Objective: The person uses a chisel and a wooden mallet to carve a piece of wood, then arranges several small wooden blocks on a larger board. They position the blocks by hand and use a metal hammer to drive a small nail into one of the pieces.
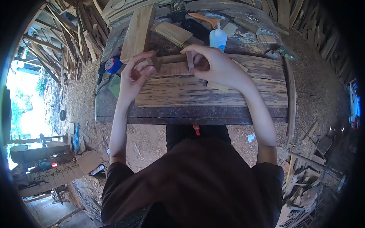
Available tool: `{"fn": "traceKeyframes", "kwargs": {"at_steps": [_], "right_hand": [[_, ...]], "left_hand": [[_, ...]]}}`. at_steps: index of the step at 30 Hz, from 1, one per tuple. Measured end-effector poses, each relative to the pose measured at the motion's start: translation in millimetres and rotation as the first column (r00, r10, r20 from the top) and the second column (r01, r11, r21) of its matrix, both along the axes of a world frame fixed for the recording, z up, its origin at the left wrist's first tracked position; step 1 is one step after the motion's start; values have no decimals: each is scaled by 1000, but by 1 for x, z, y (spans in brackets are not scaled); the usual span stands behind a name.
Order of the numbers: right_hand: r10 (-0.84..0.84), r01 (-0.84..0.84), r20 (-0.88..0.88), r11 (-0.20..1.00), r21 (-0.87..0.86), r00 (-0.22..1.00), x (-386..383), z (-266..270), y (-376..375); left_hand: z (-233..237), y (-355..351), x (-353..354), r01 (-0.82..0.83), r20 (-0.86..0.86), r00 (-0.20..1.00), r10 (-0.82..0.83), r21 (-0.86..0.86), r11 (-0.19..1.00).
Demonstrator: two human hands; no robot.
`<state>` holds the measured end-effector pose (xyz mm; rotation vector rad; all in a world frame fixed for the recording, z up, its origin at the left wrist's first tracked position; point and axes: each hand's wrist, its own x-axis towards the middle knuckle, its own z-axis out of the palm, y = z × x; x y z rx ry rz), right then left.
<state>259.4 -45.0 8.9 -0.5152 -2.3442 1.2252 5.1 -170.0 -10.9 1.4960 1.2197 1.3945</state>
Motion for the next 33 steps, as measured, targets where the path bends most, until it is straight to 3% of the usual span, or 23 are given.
{"fn": "traceKeyframes", "kwargs": {"at_steps": [2,9,11,14,27,29,33], "right_hand": [[4,-4,35,1000,-2,999,0,1,-2],[-60,61,26,998,-34,998,-3,4,-7],[-73,73,14,997,7,997,-5,-2,-6],[-64,62,18,996,59,998,-6,-7,-3],[-108,107,67,994,17,992,-7,-4,-3],[-108,108,71,994,5,992,-6,-7,-3],[-89,87,45,995,44,995,-6,-6,-3]], "left_hand": [[-3,0,4,8,32,999,-11,77,997],[-4,-3,0,-34,17,999,34,-2,999],[-6,-3,-5,-34,-214,976,39,26,999],[-1,-5,-7,-16,-274,962,16,2,1000],[3,-9,-8,-13,-300,954,27,49,999],[7,-11,-6,-129,-351,927,135,41,991],[-2,-5,-14,-64,-349,933,82,61,996]]}}
